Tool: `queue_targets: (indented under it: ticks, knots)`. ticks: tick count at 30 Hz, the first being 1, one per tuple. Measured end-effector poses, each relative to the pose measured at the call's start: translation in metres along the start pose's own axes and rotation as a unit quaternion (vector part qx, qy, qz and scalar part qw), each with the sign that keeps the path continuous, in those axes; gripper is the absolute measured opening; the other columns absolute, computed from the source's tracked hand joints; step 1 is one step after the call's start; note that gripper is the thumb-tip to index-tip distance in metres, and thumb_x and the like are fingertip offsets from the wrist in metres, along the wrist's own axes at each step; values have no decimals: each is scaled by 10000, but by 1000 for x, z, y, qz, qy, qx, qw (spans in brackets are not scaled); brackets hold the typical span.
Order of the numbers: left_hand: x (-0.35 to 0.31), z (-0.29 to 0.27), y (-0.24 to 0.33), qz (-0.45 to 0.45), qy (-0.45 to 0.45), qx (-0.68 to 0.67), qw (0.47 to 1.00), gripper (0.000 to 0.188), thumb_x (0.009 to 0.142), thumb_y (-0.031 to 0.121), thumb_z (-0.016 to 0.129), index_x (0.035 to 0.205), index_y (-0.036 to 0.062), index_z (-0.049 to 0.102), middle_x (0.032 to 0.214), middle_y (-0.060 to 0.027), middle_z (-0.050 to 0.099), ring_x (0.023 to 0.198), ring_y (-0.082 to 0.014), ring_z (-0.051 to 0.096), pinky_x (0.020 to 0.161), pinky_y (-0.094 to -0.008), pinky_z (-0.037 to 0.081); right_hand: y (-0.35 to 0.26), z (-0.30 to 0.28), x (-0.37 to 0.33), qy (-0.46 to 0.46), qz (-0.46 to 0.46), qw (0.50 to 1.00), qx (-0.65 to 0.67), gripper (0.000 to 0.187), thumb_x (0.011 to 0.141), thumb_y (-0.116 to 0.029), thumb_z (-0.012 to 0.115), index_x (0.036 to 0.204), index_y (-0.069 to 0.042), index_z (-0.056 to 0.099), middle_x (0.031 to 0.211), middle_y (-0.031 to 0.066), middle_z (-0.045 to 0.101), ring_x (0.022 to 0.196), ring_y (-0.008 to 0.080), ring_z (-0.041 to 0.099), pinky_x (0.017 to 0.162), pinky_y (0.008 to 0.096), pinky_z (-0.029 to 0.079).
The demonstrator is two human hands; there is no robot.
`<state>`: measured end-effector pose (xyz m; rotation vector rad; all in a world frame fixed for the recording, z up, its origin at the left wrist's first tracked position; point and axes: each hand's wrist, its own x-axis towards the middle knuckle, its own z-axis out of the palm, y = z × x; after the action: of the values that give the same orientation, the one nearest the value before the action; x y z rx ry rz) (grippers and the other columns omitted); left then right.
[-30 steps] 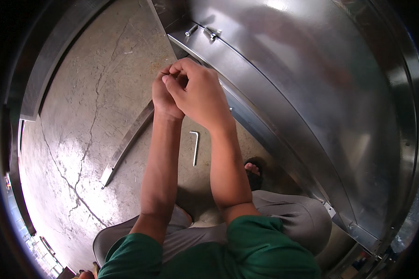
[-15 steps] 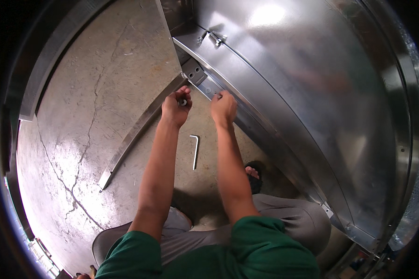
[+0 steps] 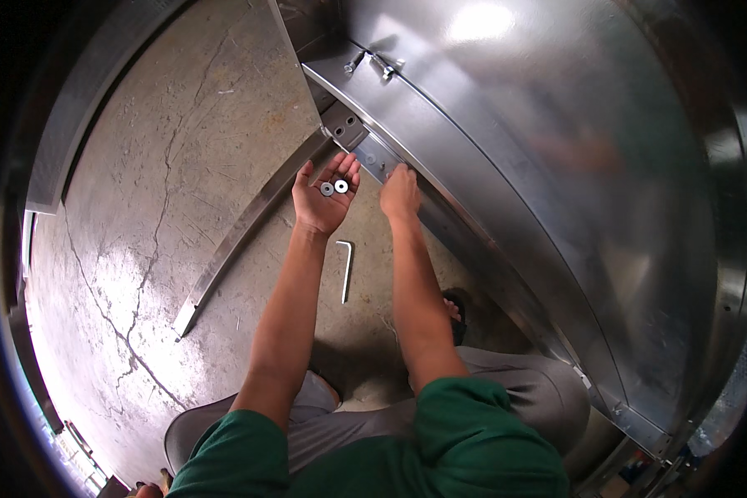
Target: The person uses an Allen key to tighten bolts on a curved stainless steel structure. They insert the tool into bolt heads and rotate it to secure fasteners at multiple points along the frame.
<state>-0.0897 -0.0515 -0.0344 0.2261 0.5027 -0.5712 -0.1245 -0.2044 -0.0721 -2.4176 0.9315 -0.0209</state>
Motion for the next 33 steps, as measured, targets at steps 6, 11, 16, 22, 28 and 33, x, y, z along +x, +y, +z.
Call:
queue_targets:
  ticks: [6, 11, 16, 22, 28, 33]
  knots:
    - [15, -17, -2, 7, 55, 76, 996, 502, 1039, 412, 411, 1209, -26, 589, 1186, -175, 647, 1086, -322, 628, 975, -426, 503, -28, -57, -10, -100, -207, 964, 134, 174, 848, -124, 702, 896, -1, 589, 899, 183, 676, 862, 381, 669, 750, 465, 515]
    - [34, -23, -2, 28, 68, 108, 991, 450, 1081, 363, 362, 1173, -12, 592, 1024, -139, 659, 963, -306, 661, 925, -408, 552, -55, -59, 1, -205, -237, 926, 210, 181, 850, -154, 703, 985, -37, 672, 984, 190, 711, 902, 371, 686, 774, 430, 544]
    - [19, -18, 10, 17, -6, 87, 996, 478, 1084, 343, 323, 1211, -44, 572, 1203, -167, 648, 1125, -301, 637, 985, -405, 513, -53, -11, 38, -22, -192, 981, 3, 201, 882, -149, 669, 1053, -61, 728, 1023, 164, 717, 981, 354, 699, 839, 459, 551]
    - [-9, -6, 20, 10, -31, 34, 999, 595, 1082, 383, 273, 1388, -90, 462, 1404, -249, 541, 1296, -374, 548, 1086, -463, 453, -31, 7, 44, -44, -225, 959, -169, 149, 901, -102, 581, 908, -69, 727, 1087, 156, 688, 971, 385, 707, 816, 488, 565]
    - [-13, 0, 19, 11, -16, 36, 999, 641, 1078, 410, 270, 1403, -116, 442, 1413, -270, 530, 1306, -394, 539, 1099, -479, 444, -30, 5, 40, -50, -234, 959, -151, 127, 902, -110, 618, 997, -44, 671, 1102, 177, 684, 983, 392, 701, 830, 488, 568]
    - [-6, -8, 15, 28, 20, 42, 999, 611, 1065, 438, 330, 1321, -86, 515, 1306, -235, 599, 1207, -369, 596, 1054, -462, 474, -41, -9, 24, -35, -202, 977, -60, 164, 886, -116, 686, 995, -6, 635, 1034, 206, 698, 968, 383, 688, 832, 473, 544]
